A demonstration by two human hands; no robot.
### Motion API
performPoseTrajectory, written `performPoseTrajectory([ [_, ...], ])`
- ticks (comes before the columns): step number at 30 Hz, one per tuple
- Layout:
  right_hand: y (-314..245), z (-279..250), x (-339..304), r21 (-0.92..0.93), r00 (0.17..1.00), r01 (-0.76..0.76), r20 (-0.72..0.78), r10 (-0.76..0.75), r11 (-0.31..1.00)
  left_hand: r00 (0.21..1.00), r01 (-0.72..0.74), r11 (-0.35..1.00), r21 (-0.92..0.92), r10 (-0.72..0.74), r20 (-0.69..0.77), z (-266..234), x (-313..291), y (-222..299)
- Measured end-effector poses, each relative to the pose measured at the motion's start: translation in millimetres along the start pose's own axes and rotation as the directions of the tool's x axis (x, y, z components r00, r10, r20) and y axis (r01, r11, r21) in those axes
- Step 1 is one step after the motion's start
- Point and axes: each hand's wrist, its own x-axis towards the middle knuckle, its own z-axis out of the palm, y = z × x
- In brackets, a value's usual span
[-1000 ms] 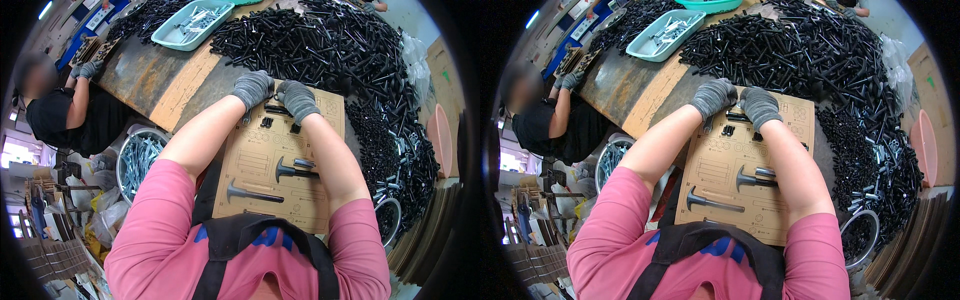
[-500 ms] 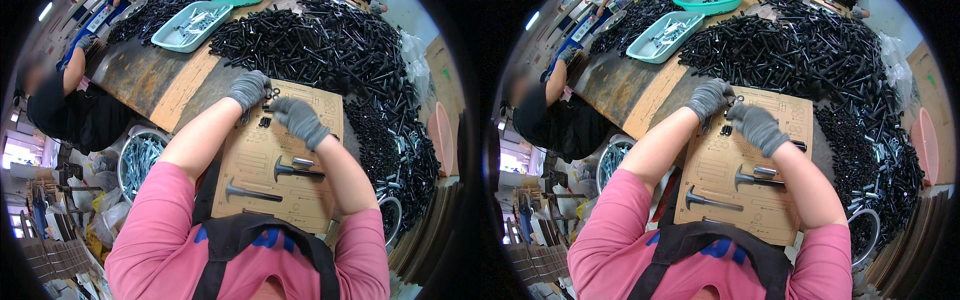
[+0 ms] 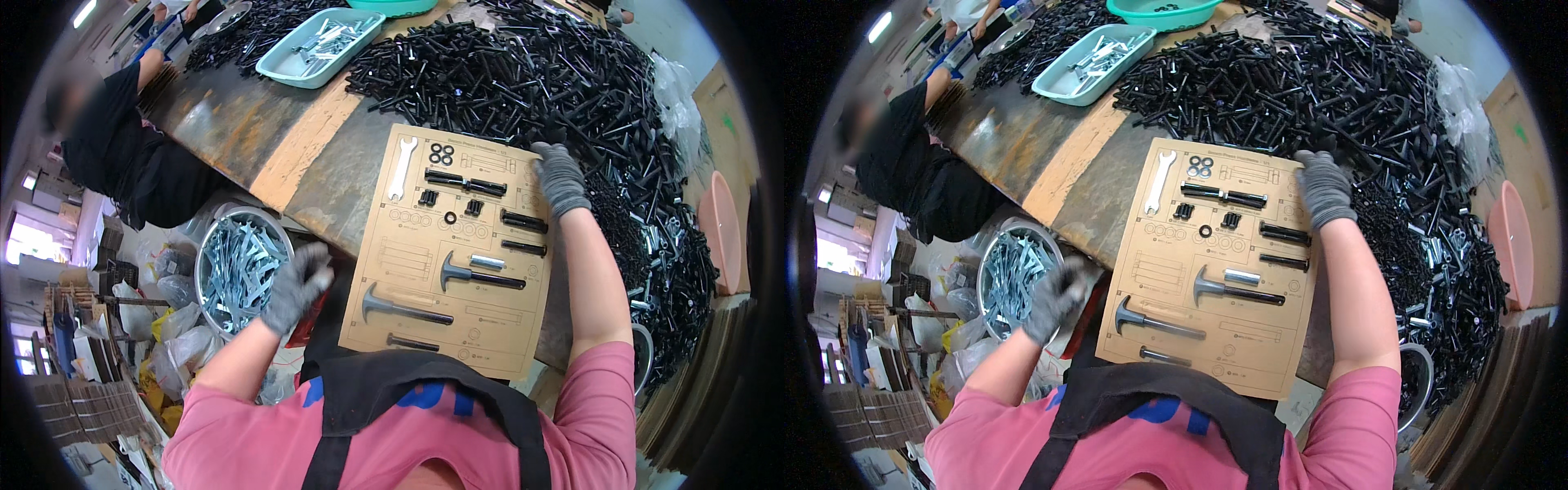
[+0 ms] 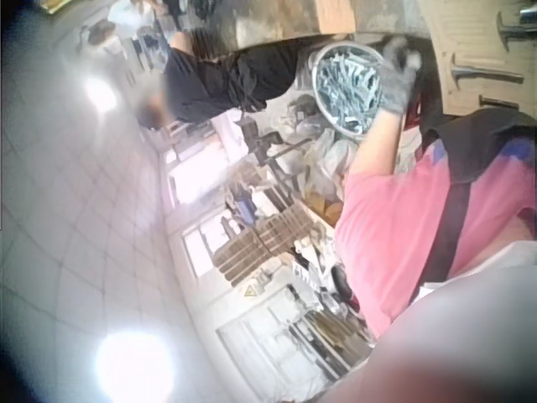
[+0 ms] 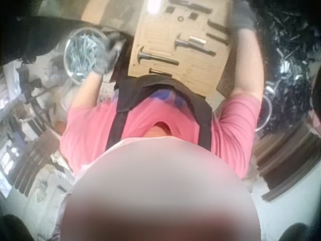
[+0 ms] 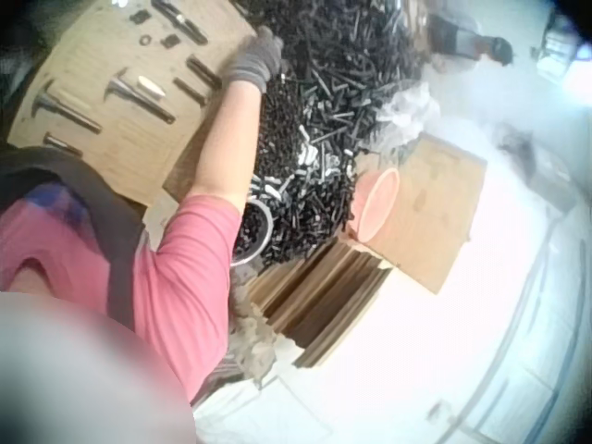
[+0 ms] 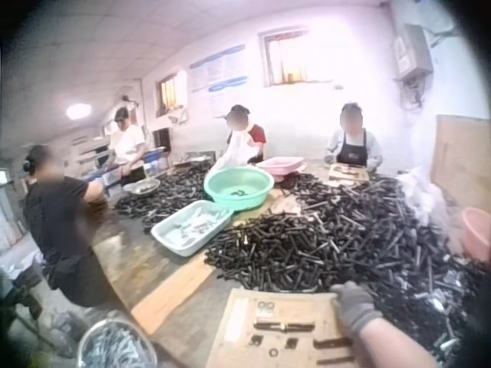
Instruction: The person assembles small hardware components on a cardboard template, picking black cylindrical parts and silver wrenches from piles and bowls, then placing them into designated slots. The person repeats this process to complete multiple kits.
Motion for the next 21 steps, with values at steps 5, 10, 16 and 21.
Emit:
performPoseTrajectory([
  [5,29,12,25,-0.105,0.972,-0.092,0.205,0.112,0.99,0.912,0.27,0.926,-0.264,-0.158,0.379,17,-68,-11],
  [10,39,19,34,-0.176,0.96,-0.117,0.231,0.157,0.977,0.976,0.043,0.992,0.116,-0.066,0.207,24,-77,-17],
  [16,36,17,36,-0.278,0.962,-0.131,0.197,0.19,0.951,0.978,0.028,1.0,0.004,-0.028,0.208,24,-78,-24],
  [21,30,6,35,-0.355,0.935,-0.172,0.235,0.266,0.919,0.957,0.269,0.906,-0.327,-0.212,0.2,25,-83,-26],
])
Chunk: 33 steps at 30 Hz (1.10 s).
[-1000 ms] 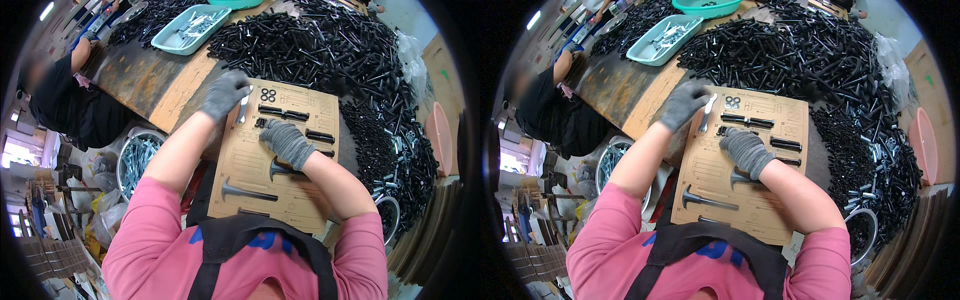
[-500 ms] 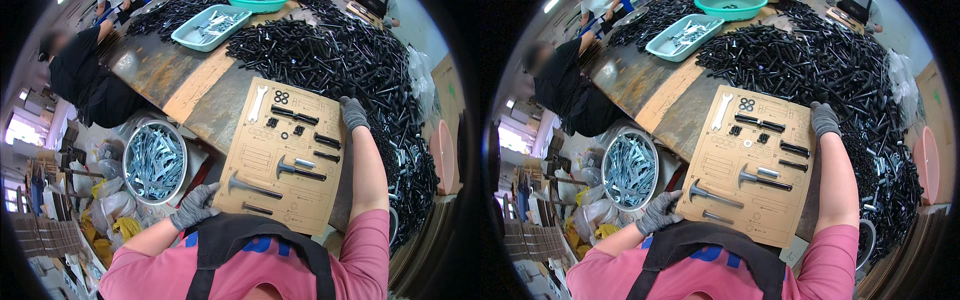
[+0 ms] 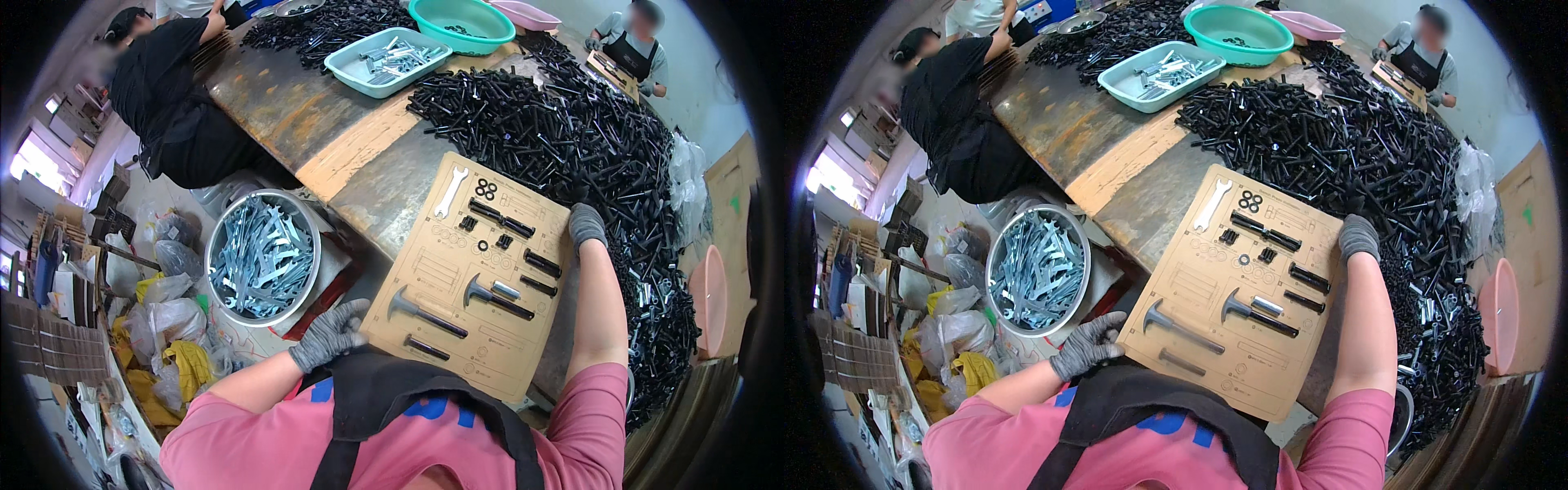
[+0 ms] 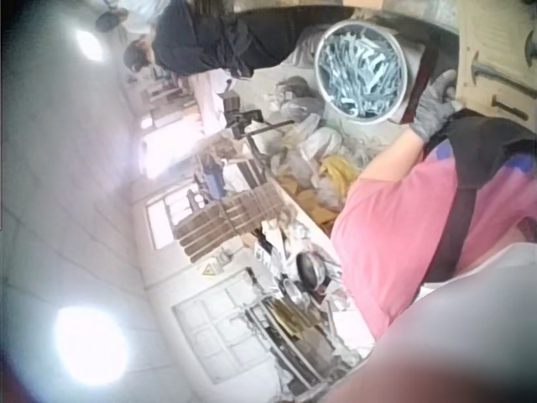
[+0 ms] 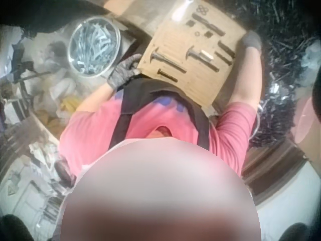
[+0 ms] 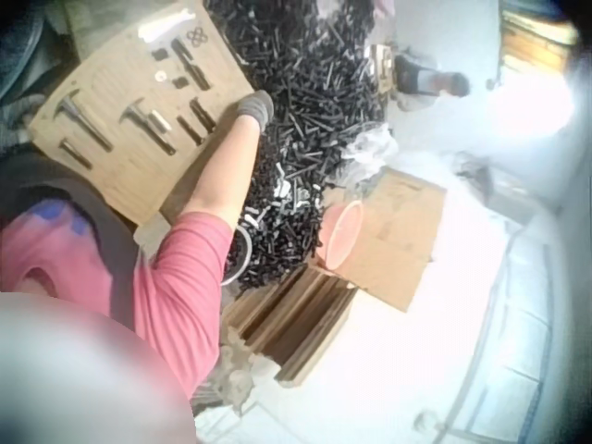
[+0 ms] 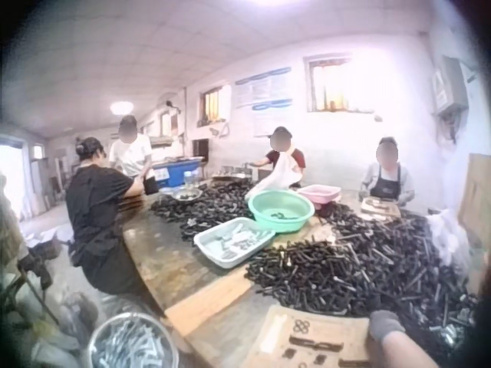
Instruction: The person assembles small hardware components on a cardboard template, picking black cylindrical parts and silver wrenches from piles and bowls, then placing them into designated slots. The person repeats this process to complete multiple kits.
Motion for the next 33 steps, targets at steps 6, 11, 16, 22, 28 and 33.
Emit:
performPoseTrajectory([
  [6,16,20,9,0.432,0.998,0.037,-0.065,-0.009,0.901,0.992,0.104,0.97,-0.221,-0.116,-0.04,-9,-4,-9],
  [11,-12,25,12,0.877,0.986,-0.133,0.164,-0.028,0.462,0.954,-0.157,0.942,-0.296,0.067,-0.294,-44,2,-16],
  [16,-92,10,-15,0.963,0.947,-0.27,0.27,-0.171,0.025,0.855,-0.313,0.936,-0.16,0.205,-0.477,-118,22,-10],
  [22,-173,-11,-35,0.944,0.933,-0.311,0.282,-0.223,-0.109,0.689,-0.428,0.888,-0.165,0.203,-0.696,-211,63,-17],
  [28,-234,-15,-45,0.855,0.895,-0.374,0.233,-0.379,-0.359,0.466,-0.465,0.879,-0.102,0.145,-0.873,-280,103,-9],
  [33,-267,-10,-45,0.793,0.881,-0.382,0.158,-0.446,-0.474,0.481,-0.511,0.814,-0.274,0.007,-0.877,-319,124,8],
])
